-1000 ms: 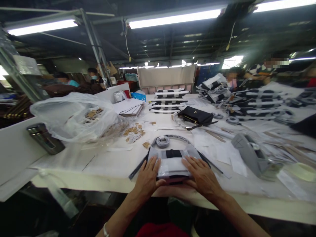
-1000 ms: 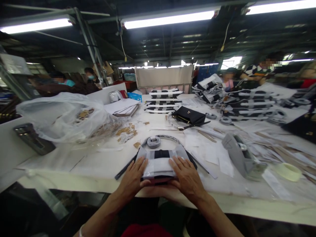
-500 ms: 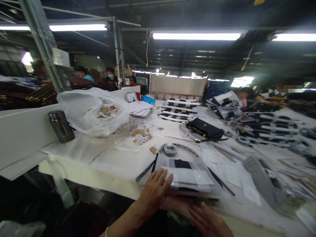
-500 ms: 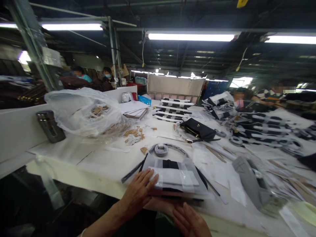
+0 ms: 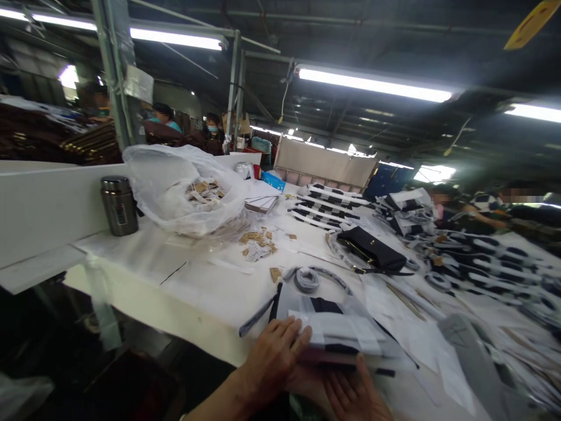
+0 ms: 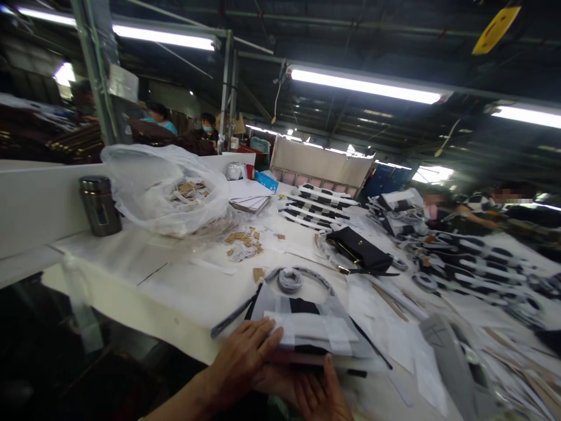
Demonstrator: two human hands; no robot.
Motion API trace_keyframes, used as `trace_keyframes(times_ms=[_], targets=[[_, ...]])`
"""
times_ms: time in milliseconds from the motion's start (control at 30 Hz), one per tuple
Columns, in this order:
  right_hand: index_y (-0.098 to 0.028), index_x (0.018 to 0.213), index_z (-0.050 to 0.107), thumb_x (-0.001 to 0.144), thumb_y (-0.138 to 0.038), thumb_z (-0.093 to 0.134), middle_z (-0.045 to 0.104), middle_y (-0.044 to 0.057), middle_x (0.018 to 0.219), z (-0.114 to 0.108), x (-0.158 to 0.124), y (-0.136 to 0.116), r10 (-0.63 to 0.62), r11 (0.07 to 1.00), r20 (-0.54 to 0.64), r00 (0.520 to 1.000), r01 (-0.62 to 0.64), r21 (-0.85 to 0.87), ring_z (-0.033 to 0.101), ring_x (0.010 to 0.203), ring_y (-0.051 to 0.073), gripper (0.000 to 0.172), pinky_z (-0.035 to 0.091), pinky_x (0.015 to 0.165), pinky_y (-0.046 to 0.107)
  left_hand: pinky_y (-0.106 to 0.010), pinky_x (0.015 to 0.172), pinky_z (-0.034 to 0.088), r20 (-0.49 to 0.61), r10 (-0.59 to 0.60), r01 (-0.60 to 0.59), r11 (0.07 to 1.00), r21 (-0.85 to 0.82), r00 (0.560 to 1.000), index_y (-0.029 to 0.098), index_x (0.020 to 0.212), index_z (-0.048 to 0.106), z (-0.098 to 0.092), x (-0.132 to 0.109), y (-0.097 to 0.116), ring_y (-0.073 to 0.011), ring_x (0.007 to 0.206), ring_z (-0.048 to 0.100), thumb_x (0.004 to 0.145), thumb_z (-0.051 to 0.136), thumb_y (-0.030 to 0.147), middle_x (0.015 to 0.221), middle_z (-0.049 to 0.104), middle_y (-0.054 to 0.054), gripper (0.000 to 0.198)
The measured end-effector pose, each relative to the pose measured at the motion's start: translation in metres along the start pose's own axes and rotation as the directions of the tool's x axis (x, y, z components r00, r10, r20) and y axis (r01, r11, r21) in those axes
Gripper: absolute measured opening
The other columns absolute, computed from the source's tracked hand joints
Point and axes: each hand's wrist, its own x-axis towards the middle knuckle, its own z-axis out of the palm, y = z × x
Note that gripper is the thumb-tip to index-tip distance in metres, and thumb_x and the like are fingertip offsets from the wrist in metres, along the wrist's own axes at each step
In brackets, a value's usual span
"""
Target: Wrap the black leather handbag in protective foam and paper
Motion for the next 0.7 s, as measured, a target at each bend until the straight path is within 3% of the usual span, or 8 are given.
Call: trace_keyframes(times_ms=[67,133,300,467,600,700], targets=[[-0.019,0.105,0.059,0.065,-0.058,0.079,0.063,0.009,0.112,0.02,0.0,-0.006,0.058,0.998,-0.098,0.993,-0.055,0.038,0.054,0.125,0.028,0.059,0.055,0.096,0.04,-0.037,0.095,0.044,-0.023,0.015,-0.015,1.0,0.027,1.0,0.016,0.138,0.044,-0.003,0.003,0.002,-0.0254,0.118,0.055,0.096,0.053,0.027,0.13,0.058,-0.012,0.045],[-0.018,0.109,0.057,0.067,-0.059,0.078,0.064,0.01,0.113,0.038,-0.003,-0.012,0.095,0.991,-0.103,0.99,-0.084,0.105,0.056,0.121,0.028,0.063,0.056,0.093,0.041,-0.037,0.094,0.044,-0.033,0.024,-0.022,0.998,0.052,0.999,0.016,0.137,0.046,-0.003,0.004,0.004,-0.0247,0.115,0.056,0.097,0.05,0.026,0.128,0.059,-0.011,0.041],[-0.019,0.109,0.058,0.071,-0.051,0.078,0.07,0.007,0.103,0.065,-0.014,-0.021,0.115,0.979,-0.088,0.989,-0.098,0.176,0.064,0.11,0.027,0.053,0.056,0.09,0.042,-0.036,0.093,0.043,-0.08,0.029,-0.02,0.994,0.106,0.996,0.015,0.133,0.05,-0.001,0.005,0.012,-0.0241,0.113,0.057,0.099,0.045,0.024,0.124,0.061,-0.011,0.035],[-0.018,0.099,0.06,0.071,-0.055,0.074,0.071,0.009,0.095,0.057,-0.012,-0.028,0.208,0.969,-0.105,0.972,-0.19,0.158,0.066,0.105,0.03,0.048,0.056,0.091,0.046,-0.036,0.093,0.043,-0.111,0.026,-0.015,0.995,0.101,0.993,0.017,0.13,0.053,0.0,0.004,0.011,-0.0241,0.112,0.058,0.099,0.043,0.029,0.122,0.062,-0.011,0.034],[-0.016,0.09,0.059,0.073,-0.043,0.073,0.07,0.011,0.09,0.044,-0.011,-0.034,0.271,0.958,-0.105,0.957,-0.258,0.124,0.066,0.107,0.03,0.035,0.056,0.092,0.044,-0.036,0.095,0.043,-0.148,0.007,0.005,0.997,0.077,0.989,0.019,0.13,0.054,0.006,-0.001,0.009,-0.0249,0.116,0.056,0.098,0.046,0.032,0.123,0.062,-0.01,0.035],[-0.017,0.092,0.058,0.07,-0.04,0.076,0.071,0.01,0.09,0.04,-0.007,-0.03,0.259,0.962,-0.1,0.961,-0.247,0.114,0.067,0.103,0.029,0.036,0.057,0.091,0.043,-0.037,0.097,0.043,-0.185,-0.009,0.021,0.998,0.063,0.983,0.021,0.131,0.054,0.013,-0.006,0.011,-0.0257,0.119,0.054,0.097,0.047,0.031,0.125,0.061,-0.01,0.035]])
